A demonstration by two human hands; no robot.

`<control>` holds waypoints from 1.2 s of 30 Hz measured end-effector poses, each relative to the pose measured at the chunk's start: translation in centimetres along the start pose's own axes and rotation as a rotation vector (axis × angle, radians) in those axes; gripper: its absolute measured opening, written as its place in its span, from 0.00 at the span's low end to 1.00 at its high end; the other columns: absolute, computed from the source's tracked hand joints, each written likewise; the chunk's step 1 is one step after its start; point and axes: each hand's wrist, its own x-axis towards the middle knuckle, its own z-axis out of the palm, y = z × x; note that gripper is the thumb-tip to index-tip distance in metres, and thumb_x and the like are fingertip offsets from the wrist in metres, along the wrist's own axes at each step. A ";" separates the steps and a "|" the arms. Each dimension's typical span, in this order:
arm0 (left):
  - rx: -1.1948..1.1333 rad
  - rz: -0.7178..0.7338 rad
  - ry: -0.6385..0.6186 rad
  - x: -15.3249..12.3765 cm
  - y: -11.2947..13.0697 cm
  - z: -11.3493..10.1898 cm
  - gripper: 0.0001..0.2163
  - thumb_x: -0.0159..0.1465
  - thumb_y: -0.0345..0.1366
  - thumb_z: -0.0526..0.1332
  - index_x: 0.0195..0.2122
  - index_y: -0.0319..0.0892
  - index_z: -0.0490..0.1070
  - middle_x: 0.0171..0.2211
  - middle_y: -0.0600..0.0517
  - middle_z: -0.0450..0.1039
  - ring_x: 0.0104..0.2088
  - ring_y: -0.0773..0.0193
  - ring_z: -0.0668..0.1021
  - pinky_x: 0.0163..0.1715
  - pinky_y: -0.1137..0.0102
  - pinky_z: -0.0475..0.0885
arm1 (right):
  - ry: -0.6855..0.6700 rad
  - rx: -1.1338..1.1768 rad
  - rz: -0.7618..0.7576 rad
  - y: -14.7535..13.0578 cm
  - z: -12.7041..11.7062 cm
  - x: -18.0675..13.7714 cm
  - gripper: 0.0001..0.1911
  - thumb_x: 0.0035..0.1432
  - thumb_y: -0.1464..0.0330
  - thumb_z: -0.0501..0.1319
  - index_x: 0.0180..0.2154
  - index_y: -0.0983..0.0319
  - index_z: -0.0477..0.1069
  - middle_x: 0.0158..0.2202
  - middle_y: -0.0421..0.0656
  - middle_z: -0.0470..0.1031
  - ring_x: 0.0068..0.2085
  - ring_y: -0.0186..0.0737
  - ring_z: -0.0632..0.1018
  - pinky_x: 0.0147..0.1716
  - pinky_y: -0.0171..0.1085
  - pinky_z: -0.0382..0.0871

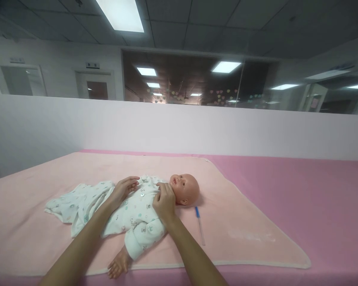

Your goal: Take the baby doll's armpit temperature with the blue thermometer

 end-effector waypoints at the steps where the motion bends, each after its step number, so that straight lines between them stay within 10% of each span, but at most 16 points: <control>1: 0.001 0.000 0.001 0.0 0.0 0.0 0.11 0.49 0.37 0.61 0.32 0.38 0.71 0.26 0.52 0.70 0.26 0.70 0.71 0.29 0.75 0.66 | -0.004 0.002 0.005 0.0 0.0 0.0 0.16 0.45 0.80 0.46 0.36 0.64 0.65 0.32 0.44 0.68 0.35 0.38 0.68 0.35 0.36 0.62; 36: -0.001 0.006 0.003 0.0 0.0 0.0 0.11 0.49 0.37 0.61 0.32 0.38 0.71 0.26 0.52 0.69 0.27 0.69 0.72 0.30 0.74 0.66 | -0.046 0.026 0.024 0.3 0.6 0.0 0.22 0.45 0.82 0.43 0.42 0.64 0.61 0.36 0.46 0.66 0.39 0.39 0.66 0.41 0.38 0.62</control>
